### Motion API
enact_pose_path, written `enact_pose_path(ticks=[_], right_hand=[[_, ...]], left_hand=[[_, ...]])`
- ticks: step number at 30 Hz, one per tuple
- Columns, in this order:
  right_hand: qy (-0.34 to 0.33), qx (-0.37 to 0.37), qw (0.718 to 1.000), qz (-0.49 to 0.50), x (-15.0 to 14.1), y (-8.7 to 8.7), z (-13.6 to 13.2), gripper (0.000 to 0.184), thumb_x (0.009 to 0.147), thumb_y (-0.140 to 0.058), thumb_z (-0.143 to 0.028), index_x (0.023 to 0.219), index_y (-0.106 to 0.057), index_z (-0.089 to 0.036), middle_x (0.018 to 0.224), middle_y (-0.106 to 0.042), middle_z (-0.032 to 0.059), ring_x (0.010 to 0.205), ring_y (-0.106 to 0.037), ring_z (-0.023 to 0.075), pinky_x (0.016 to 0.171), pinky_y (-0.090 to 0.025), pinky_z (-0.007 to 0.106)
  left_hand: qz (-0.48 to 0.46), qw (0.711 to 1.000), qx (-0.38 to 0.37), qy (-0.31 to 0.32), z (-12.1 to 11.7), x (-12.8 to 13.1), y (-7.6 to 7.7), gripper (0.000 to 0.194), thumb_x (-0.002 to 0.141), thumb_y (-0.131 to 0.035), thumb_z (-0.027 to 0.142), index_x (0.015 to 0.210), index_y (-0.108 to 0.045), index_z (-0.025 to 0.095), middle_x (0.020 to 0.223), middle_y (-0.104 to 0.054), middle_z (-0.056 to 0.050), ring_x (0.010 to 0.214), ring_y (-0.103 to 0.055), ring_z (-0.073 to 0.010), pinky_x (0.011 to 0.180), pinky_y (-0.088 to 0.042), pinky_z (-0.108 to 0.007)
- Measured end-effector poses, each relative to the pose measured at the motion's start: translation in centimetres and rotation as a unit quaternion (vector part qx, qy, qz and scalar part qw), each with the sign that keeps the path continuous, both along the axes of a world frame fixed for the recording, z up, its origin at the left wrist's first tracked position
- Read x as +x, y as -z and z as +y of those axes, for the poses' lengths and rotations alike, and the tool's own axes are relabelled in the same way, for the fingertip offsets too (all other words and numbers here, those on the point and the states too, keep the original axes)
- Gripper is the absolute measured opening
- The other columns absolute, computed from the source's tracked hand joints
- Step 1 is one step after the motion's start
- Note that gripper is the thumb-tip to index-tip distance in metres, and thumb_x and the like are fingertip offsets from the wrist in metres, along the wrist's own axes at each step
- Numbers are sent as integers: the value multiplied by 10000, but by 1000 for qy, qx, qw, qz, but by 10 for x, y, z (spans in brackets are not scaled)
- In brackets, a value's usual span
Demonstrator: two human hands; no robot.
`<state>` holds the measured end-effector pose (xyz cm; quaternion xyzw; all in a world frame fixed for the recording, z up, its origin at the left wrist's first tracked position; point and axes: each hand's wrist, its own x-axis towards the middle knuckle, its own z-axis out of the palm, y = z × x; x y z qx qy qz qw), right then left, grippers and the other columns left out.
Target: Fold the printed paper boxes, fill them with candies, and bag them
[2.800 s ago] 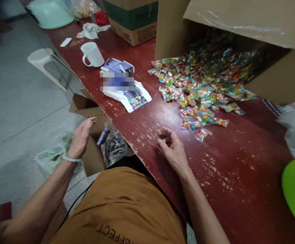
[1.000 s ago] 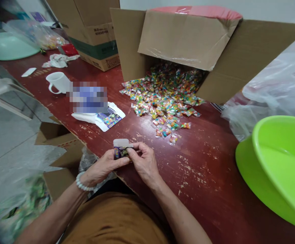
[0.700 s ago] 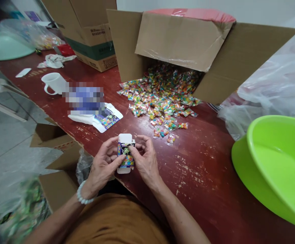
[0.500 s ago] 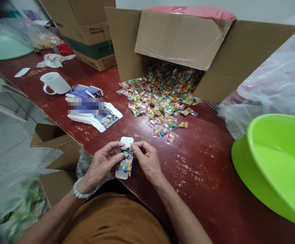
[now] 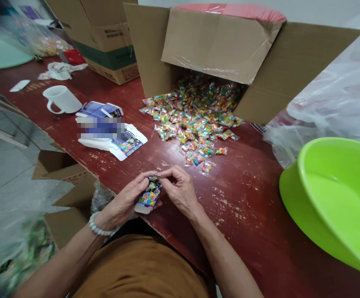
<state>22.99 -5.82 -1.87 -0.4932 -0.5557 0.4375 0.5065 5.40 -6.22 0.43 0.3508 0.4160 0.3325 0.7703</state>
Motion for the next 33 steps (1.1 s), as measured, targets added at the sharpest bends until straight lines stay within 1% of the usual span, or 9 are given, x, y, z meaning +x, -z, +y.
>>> enact_pose_path(ticks=[2,5,9,12,22,26,29,31,33], right_hand=[[-35,-1,999,-25,0,-2,-2,189,862,-665,-385,875,-733,-209,830,-670,42,717,-617,161,632,-497,276],[-72,-32,996,-51,0,-8,-1,234,879,-642,-415,867,-737,-202,825,-701,41,715,-628,155,654,-506,271],[-87,-152,983,48,-2,-15,5,263,763,-746,-431,824,-702,-178,722,-703,14,573,-615,129,538,-497,242],[-75,-192,971,123,-5,-18,8,260,701,-786,-394,782,-689,-167,675,-695,6,506,-591,114,481,-482,233],[-53,-198,965,163,-7,-13,2,219,696,-788,-369,708,-672,-183,734,-729,22,465,-555,110,428,-454,243],[-62,-77,994,47,-7,-16,-7,156,846,-673,-355,806,-703,-206,946,-741,59,712,-650,167,644,-539,308],[-40,20,998,-41,-8,-14,-11,142,895,-615,-314,865,-721,-225,988,-732,64,886,-654,193,815,-517,342],[-23,-4,999,-43,-7,-11,-9,129,870,-640,-320,856,-716,-216,915,-736,57,826,-654,185,771,-517,325],[-22,-75,997,-5,-4,-8,-5,158,827,-682,-356,832,-702,-199,826,-734,43,689,-638,161,654,-512,292]], left_hand=[[-7,999,-38,28,-2,2,2,445,913,-556,515,1222,-534,195,893,-689,-64,576,-669,-154,513,-533,-257],[19,999,-46,11,-3,5,6,480,925,-489,567,1179,-564,167,784,-688,-62,436,-617,-142,404,-468,-229],[72,997,-28,8,-3,9,7,573,918,-423,644,1054,-626,126,735,-684,-68,408,-585,-120,377,-423,-202],[102,995,18,8,-2,10,5,624,905,-414,677,1012,-651,110,708,-682,-69,412,-571,-104,395,-418,-193],[104,991,73,38,-1,2,10,611,911,-468,630,1321,-580,191,754,-670,-38,480,-578,-100,451,-454,-199],[110,992,67,17,-2,5,9,628,911,-467,628,1337,-573,179,711,-646,-28,469,-563,-97,436,-441,-192],[110,992,53,4,-3,9,10,643,899,-475,641,1312,-591,162,662,-617,-14,443,-549,-98,412,-432,-190],[114,992,47,3,-3,10,11,649,888,-485,654,1296,-604,163,664,-613,-13,440,-543,-96,403,-433,-188],[120,991,53,10,-2,10,12,646,884,-490,656,1287,-614,167,676,-617,-17,450,-541,-94,411,-446,-190]])
